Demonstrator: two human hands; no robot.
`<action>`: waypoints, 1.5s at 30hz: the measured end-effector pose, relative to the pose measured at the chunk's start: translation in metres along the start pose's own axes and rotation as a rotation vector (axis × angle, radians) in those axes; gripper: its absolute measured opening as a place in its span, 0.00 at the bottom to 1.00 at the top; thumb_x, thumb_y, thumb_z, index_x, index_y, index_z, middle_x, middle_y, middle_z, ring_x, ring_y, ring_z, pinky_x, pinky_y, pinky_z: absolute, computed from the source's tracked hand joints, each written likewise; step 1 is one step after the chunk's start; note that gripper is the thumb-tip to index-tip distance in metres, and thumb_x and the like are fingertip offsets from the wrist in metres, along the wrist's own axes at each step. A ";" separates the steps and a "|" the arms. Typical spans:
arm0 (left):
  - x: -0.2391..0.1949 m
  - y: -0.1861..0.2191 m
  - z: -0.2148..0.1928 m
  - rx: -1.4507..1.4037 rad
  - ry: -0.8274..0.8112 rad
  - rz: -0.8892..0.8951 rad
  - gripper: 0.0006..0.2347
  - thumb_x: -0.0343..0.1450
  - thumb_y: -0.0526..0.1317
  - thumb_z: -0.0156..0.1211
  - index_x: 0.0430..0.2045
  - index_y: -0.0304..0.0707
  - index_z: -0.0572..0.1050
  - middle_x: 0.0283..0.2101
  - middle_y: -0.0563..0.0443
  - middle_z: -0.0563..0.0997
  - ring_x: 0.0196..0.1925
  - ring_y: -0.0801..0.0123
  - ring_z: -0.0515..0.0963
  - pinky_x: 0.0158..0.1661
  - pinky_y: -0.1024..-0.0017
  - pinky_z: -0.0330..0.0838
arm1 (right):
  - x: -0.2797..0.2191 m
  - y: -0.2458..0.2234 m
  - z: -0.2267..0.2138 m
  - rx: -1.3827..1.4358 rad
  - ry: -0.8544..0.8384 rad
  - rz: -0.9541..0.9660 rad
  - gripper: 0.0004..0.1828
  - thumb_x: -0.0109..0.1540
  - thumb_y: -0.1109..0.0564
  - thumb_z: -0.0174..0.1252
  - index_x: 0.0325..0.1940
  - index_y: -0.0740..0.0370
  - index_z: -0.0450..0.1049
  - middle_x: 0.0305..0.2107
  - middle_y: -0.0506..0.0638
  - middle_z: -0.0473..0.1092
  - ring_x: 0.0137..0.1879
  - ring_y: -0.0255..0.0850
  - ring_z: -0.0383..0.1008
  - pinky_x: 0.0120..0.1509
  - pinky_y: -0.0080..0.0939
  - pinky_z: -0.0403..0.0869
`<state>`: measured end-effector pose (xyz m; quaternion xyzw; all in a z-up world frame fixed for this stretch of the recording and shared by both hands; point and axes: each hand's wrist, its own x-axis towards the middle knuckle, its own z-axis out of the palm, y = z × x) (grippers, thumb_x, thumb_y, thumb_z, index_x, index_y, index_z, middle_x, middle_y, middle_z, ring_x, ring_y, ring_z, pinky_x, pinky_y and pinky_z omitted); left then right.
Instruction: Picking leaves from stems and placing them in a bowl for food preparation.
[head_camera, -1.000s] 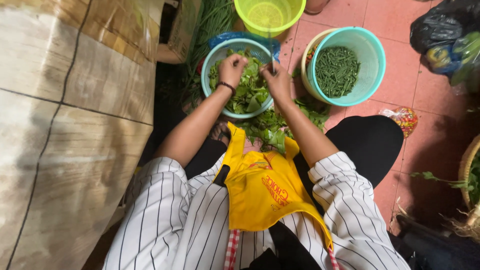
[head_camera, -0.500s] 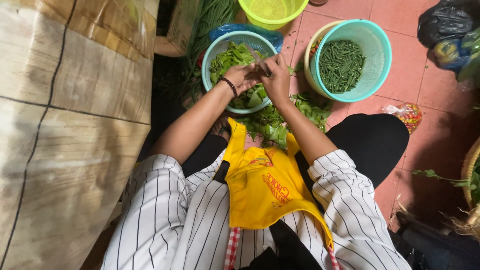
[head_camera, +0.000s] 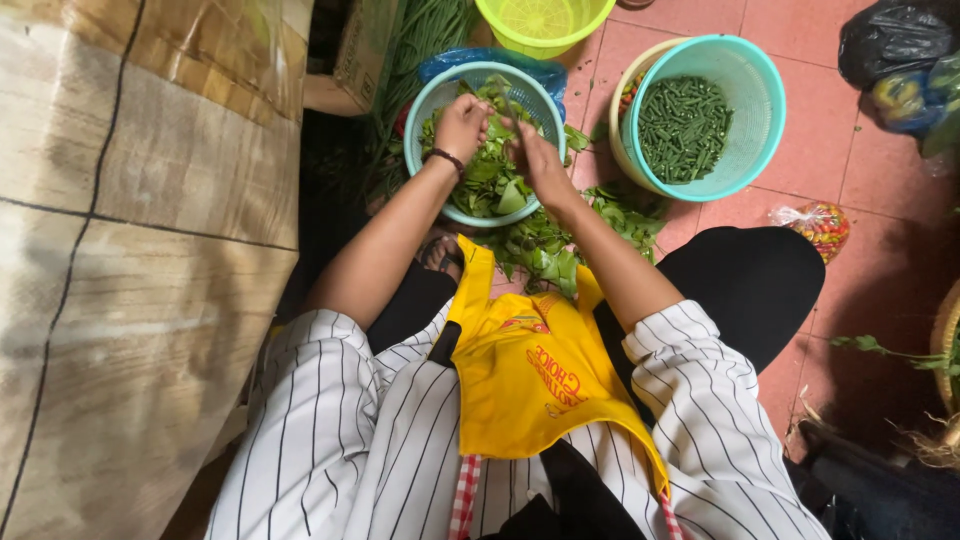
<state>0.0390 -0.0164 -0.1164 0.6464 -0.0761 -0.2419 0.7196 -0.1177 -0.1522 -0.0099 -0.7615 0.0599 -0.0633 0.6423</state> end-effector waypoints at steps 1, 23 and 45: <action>-0.007 0.006 0.004 0.145 0.049 0.073 0.08 0.77 0.39 0.56 0.30 0.35 0.77 0.24 0.54 0.77 0.23 0.75 0.74 0.26 0.75 0.70 | 0.000 0.005 0.000 0.143 -0.107 0.139 0.24 0.74 0.37 0.41 0.54 0.55 0.71 0.25 0.41 0.59 0.28 0.31 0.56 0.31 0.34 0.56; -0.033 0.032 0.009 1.033 0.065 0.585 0.04 0.68 0.33 0.62 0.24 0.29 0.79 0.31 0.30 0.79 0.36 0.38 0.79 0.41 0.49 0.74 | 0.016 0.008 0.001 0.332 -0.166 0.406 0.11 0.74 0.46 0.49 0.39 0.47 0.62 0.26 0.37 0.58 0.28 0.27 0.56 0.29 0.29 0.56; -0.058 0.037 0.024 0.977 -0.509 0.503 0.04 0.70 0.37 0.61 0.26 0.39 0.81 0.34 0.43 0.83 0.38 0.50 0.83 0.43 0.56 0.76 | 0.083 0.129 -0.007 0.296 -0.084 0.144 0.17 0.79 0.44 0.51 0.55 0.60 0.72 0.36 0.41 0.68 0.40 0.30 0.66 0.45 0.37 0.71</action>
